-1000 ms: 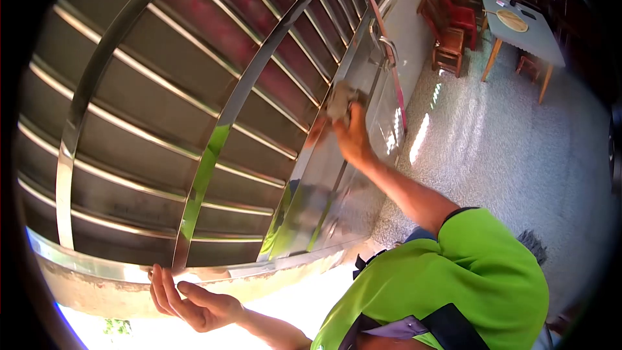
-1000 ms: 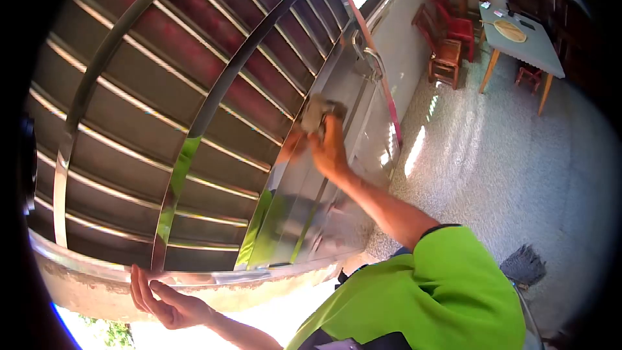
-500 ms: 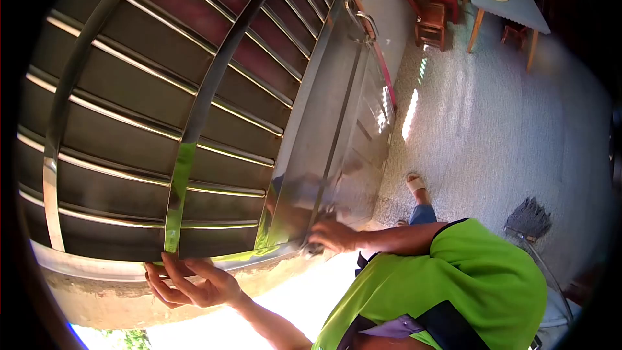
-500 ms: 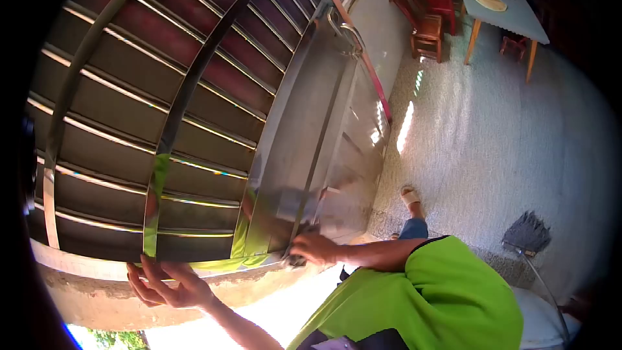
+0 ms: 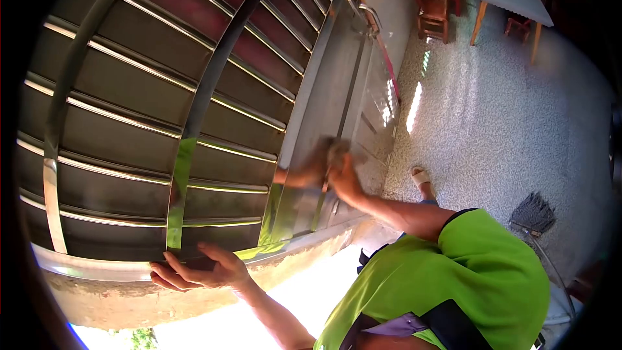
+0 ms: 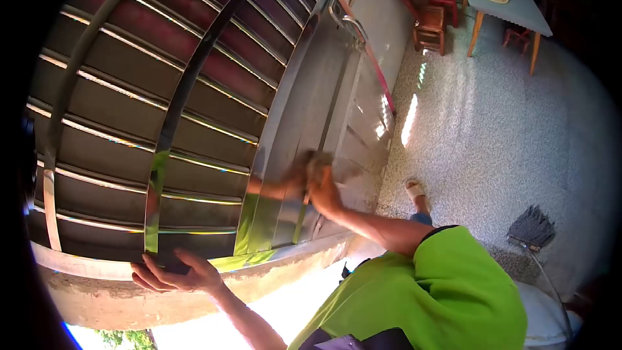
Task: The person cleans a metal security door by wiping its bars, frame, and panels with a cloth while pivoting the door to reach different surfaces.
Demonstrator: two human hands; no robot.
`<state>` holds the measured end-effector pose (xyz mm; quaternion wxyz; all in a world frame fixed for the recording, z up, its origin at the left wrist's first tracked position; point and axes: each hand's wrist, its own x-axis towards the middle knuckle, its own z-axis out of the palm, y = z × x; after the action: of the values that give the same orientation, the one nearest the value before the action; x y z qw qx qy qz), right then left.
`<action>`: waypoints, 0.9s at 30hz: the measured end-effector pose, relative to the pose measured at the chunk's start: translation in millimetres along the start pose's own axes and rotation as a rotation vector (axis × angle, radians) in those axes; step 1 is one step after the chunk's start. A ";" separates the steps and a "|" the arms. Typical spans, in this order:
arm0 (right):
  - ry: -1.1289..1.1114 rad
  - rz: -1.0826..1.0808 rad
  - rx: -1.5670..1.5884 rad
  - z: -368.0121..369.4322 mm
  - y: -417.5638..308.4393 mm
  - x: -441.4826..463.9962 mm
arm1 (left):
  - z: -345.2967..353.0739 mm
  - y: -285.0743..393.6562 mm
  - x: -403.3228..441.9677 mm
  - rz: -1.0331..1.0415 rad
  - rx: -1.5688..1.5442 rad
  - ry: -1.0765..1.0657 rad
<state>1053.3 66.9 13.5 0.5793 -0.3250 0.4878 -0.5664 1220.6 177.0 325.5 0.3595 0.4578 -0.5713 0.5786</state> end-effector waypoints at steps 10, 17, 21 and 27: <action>-0.784 -0.585 -0.452 9.9 -5.5 -97.7 | -0.5 1.8 2.1 0.037 -0.033 0.033; -0.077 -0.415 -0.212 -40.3 -39.8 66.3 | -0.4 4.2 -2.8 0.004 0.023 0.017; 0.283 -0.341 -0.114 -82.1 -92.1 186.6 | -0.4 5.7 -1.1 0.015 0.110 0.048; 0.396 -0.088 -0.087 -87.6 -56.6 211.6 | 1.9 24.7 11.9 0.040 0.221 0.143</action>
<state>927.5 -132.0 -3.1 0.4321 -0.2532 0.6015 -0.6224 1193.8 171.7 328.4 0.3352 0.4407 -0.4859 0.6763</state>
